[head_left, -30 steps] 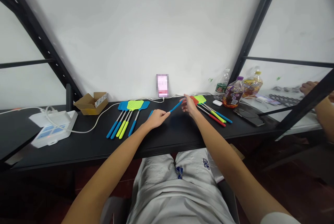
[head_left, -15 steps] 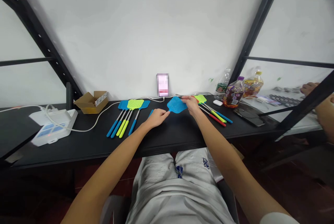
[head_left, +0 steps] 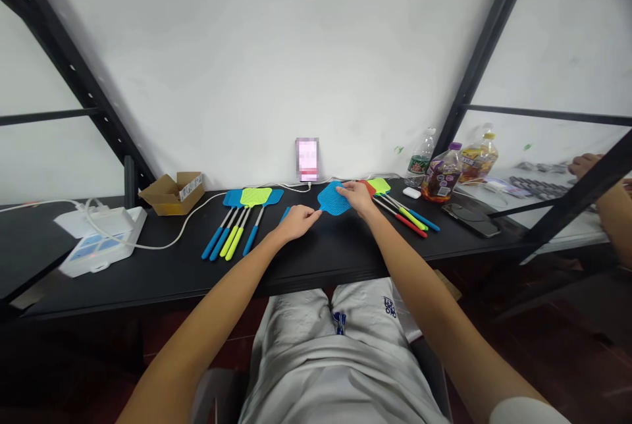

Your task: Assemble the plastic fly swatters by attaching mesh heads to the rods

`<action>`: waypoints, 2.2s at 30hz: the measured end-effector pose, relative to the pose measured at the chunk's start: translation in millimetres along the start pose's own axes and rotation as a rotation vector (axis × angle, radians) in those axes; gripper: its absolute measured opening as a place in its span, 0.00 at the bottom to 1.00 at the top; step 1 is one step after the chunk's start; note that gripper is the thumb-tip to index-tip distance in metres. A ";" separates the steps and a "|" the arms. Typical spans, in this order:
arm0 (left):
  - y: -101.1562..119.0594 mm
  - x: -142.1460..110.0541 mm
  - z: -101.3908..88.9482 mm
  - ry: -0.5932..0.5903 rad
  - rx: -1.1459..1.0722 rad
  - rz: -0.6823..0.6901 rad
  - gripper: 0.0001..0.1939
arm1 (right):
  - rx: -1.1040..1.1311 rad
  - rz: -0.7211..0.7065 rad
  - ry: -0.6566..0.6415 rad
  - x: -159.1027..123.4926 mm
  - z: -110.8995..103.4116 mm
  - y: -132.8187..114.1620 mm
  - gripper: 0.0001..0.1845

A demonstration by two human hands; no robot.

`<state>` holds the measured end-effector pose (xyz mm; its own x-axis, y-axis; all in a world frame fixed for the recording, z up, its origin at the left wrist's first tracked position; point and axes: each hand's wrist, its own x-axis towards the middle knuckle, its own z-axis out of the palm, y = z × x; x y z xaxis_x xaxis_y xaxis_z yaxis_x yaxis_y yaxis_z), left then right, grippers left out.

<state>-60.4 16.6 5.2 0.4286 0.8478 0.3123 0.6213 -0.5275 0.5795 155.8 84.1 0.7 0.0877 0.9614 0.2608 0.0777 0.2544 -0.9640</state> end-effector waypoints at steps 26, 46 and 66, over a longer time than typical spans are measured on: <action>-2.9 -1.5 -0.7 0.082 -0.057 0.088 0.14 | -0.166 0.001 -0.559 -31.1 21.1 -18.3 0.27; -10.2 0.4 -9.6 0.427 0.211 -0.067 0.07 | 0.113 0.048 -0.012 -9.9 8.2 -10.0 0.11; -26.3 1.0 -7.1 0.105 0.486 -0.174 0.05 | 0.238 0.129 0.300 -1.9 1.0 -7.1 0.07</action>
<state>-81.0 31.6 -4.4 0.2391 0.9131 0.3304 0.9209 -0.3212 0.2210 154.1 80.6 7.0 0.3701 0.9228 0.1072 -0.1816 0.1850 -0.9658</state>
